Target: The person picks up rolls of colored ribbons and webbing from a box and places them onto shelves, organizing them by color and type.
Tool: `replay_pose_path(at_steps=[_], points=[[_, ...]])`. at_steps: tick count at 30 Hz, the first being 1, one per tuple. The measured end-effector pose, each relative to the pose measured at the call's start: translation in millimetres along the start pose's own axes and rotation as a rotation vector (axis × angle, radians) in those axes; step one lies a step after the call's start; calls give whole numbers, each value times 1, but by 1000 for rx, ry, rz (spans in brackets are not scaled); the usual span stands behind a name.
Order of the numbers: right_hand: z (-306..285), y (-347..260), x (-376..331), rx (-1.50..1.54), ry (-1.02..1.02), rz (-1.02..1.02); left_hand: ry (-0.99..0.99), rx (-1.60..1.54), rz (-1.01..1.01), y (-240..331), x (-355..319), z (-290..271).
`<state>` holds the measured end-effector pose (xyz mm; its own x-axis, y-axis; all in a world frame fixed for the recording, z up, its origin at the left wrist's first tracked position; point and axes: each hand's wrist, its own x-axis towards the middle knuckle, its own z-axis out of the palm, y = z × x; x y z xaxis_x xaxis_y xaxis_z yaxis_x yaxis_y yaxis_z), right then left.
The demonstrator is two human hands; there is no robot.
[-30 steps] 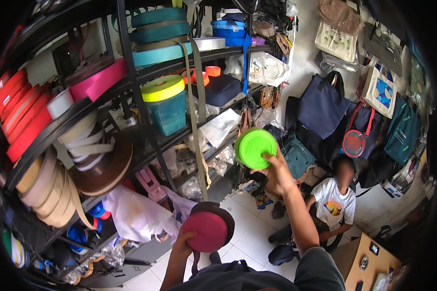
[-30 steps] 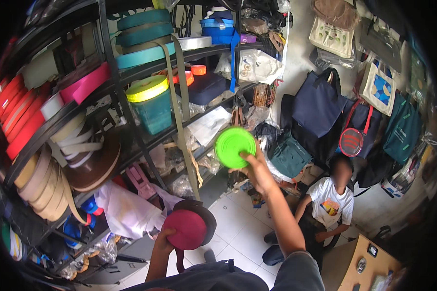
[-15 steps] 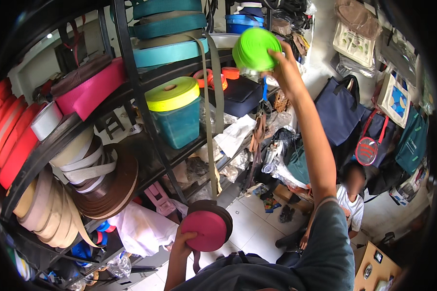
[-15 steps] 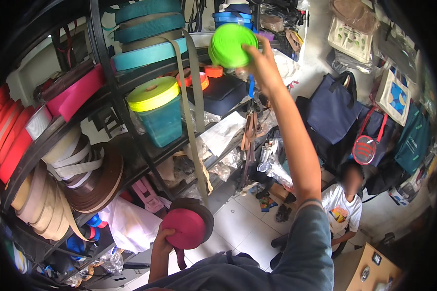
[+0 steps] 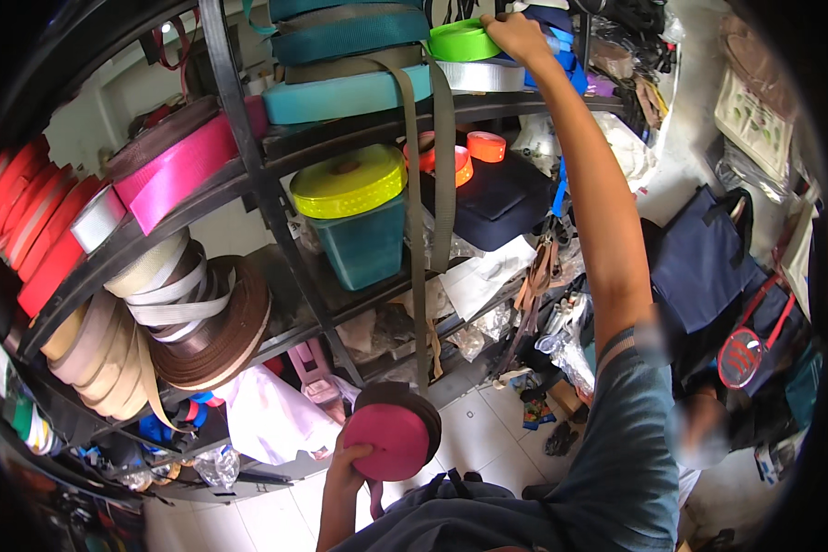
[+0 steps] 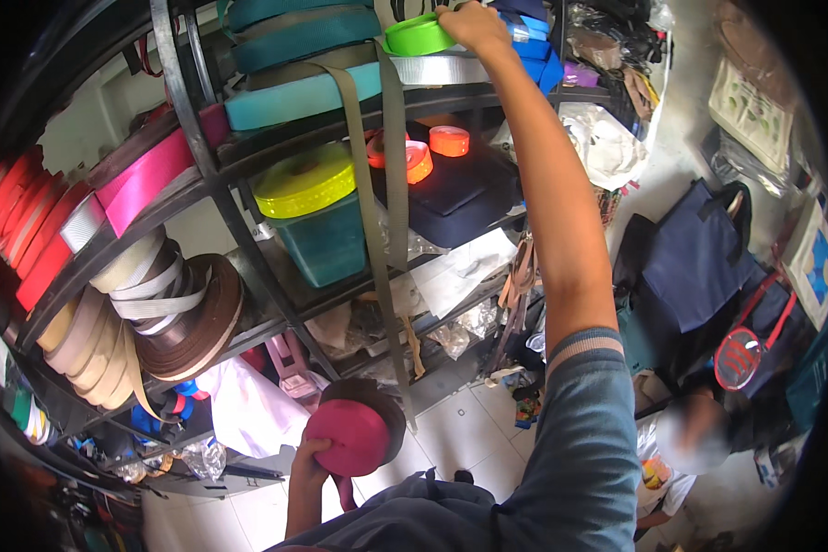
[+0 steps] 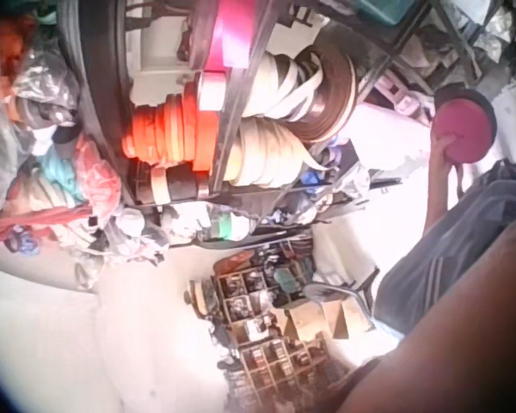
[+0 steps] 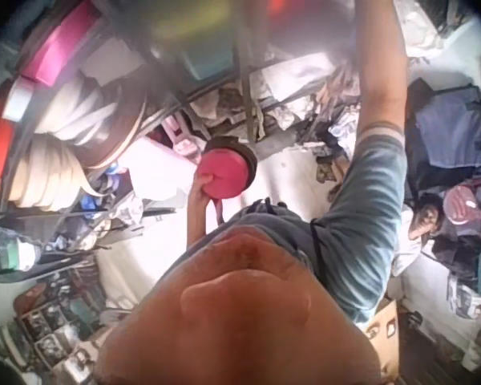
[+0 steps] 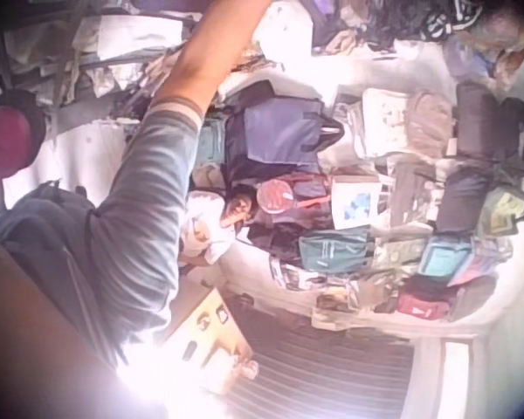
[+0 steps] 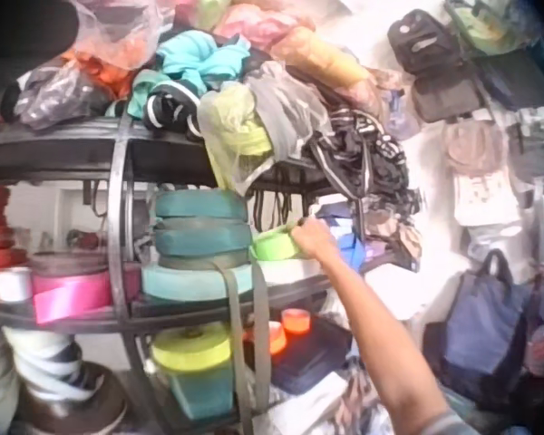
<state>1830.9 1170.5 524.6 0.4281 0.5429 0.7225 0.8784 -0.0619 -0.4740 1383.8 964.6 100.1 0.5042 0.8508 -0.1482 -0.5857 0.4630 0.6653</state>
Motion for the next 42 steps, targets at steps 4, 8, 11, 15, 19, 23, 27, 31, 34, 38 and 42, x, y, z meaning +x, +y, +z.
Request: replay_pose_path(at_steps=[4, 8, 11, 15, 19, 23, 27, 31, 34, 38, 42], points=[[16, 18, 13, -226, 27, -12, 28, 6, 6, -20, 4, 20], [49, 2, -11, -9, 40, -69, 103, -11, 35, -40, 7, 35], [34, 7, -14, -27, 131, -55, 139, -47, 20, -60, 18, 61], [-7, 28, -77, 356, 277, -490, 172, -69, 0, -74, 28, 81], [-29, 69, -233, 577, 88, -395, 182, -75, 47, -78, 25, 94], [-17, 120, -370, 828, -431, -282, 177, -54, 16, -91, 39, 97], [-10, 166, -466, 1105, -810, 355, 167, -98, -85, -109, 50, 102], [0, 188, -509, 1233, -936, 360, 189, -135, -169, -129, 51, 97], [13, 213, -495, 977, -836, 479, 164, -107, -249, -136, 49, 88], [24, 219, -464, 1142, -1081, 182, -207, 112, -253, -126, 55, 91], [26, 210, -445, 890, -1397, 116, -187, 304, -228, -116, 56, 130]])
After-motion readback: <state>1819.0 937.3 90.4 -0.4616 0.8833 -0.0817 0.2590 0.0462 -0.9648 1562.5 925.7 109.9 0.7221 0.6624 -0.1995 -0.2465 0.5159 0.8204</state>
